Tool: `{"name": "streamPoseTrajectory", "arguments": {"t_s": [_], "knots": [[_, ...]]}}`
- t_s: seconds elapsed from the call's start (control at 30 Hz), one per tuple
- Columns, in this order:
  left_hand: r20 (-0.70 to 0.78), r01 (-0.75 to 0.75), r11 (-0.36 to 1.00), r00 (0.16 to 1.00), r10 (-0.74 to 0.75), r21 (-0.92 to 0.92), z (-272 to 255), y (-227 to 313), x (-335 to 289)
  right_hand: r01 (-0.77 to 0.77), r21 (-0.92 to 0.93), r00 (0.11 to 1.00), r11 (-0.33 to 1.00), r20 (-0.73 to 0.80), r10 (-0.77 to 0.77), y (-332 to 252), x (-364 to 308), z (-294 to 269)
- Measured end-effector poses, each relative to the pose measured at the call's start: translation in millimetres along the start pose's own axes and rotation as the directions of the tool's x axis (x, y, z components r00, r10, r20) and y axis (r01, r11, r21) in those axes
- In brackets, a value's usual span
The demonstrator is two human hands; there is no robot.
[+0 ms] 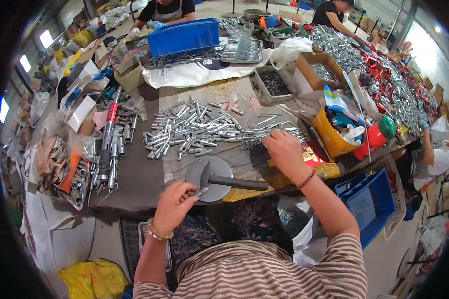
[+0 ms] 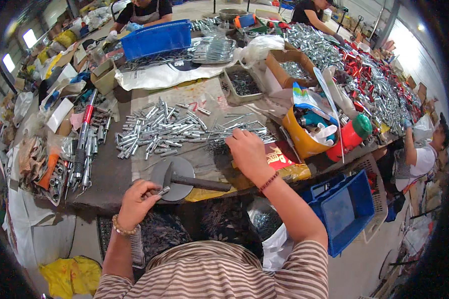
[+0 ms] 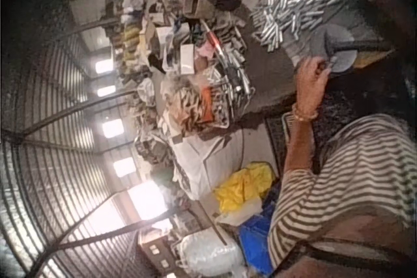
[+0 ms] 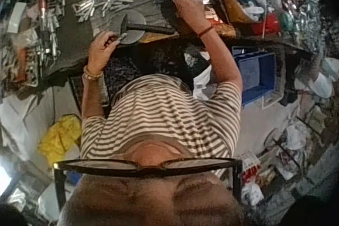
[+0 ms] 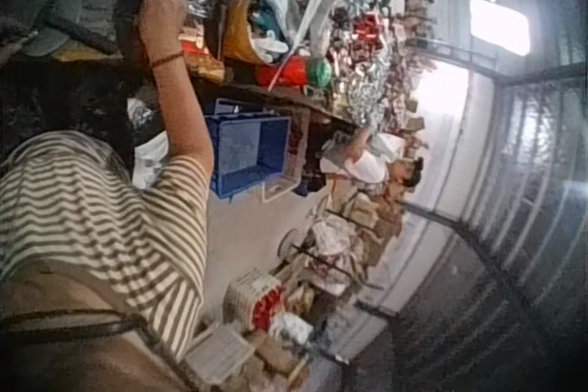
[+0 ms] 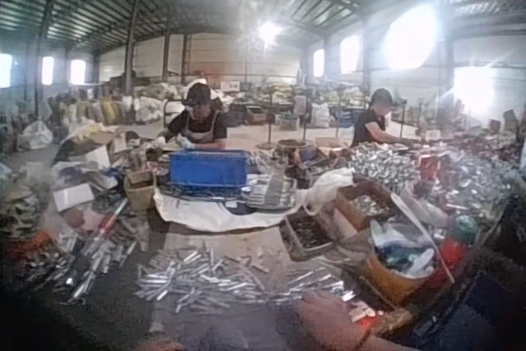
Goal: The worker is assembling small metal hardware by inserting pins into metal plates and securing them with a hammer.
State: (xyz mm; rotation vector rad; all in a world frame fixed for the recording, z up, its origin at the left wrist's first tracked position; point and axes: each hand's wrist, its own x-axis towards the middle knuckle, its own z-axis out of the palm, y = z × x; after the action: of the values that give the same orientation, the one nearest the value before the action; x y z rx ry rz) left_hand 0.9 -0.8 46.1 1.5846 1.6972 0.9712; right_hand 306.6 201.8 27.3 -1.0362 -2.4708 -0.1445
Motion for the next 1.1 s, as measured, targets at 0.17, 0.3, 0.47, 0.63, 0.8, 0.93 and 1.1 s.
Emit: {"name": "streamPoseTrajectory", "arguments": {"t_s": [0.17, 0.3, 0.47, 0.63, 0.8, 0.93, 1.1], "knots": [[0.082, -0.126, 0.975, 0.99, 0.112, 0.183, -7, 4, 2, 0.112, -0.155, 0.987, 0.982, 0.128, -0.093, 15, 19, 11], [0.086, -0.22, 0.941, 0.975, 0.205, 0.257, -6, -6, 2, 0.137, -0.14, 0.985, 0.981, 0.124, -0.12, 10, 17, -8], [0.0, -0.203, 0.937, 0.977, 0.212, 0.283, 5, -4, -1, -0.148, 0.3, 0.988, 0.943, 0.007, 0.153, -55, 2, -38], [-0.1, -0.188, 0.942, 0.97, 0.223, 0.278, 16, -8, -2, -0.439, 0.819, 0.897, 0.37, 0.379, 0.226, -118, -31, -18], [-0.136, -0.168, 0.952, 0.969, 0.207, 0.255, 18, -7, -4, -0.203, 0.729, 0.976, 0.654, 0.203, 0.076, -123, -35, -10], [-0.148, -0.163, 0.959, 0.968, 0.201, 0.232, 21, -11, -6, 0.045, 0.478, 0.992, 0.877, 0.08, -0.094, -127, -33, -12], [-0.143, -0.171, 0.956, 0.967, 0.209, 0.239, 21, -9, -7, 0.098, 0.364, 0.989, 0.926, 0.067, -0.131, -134, -28, -16]]}}
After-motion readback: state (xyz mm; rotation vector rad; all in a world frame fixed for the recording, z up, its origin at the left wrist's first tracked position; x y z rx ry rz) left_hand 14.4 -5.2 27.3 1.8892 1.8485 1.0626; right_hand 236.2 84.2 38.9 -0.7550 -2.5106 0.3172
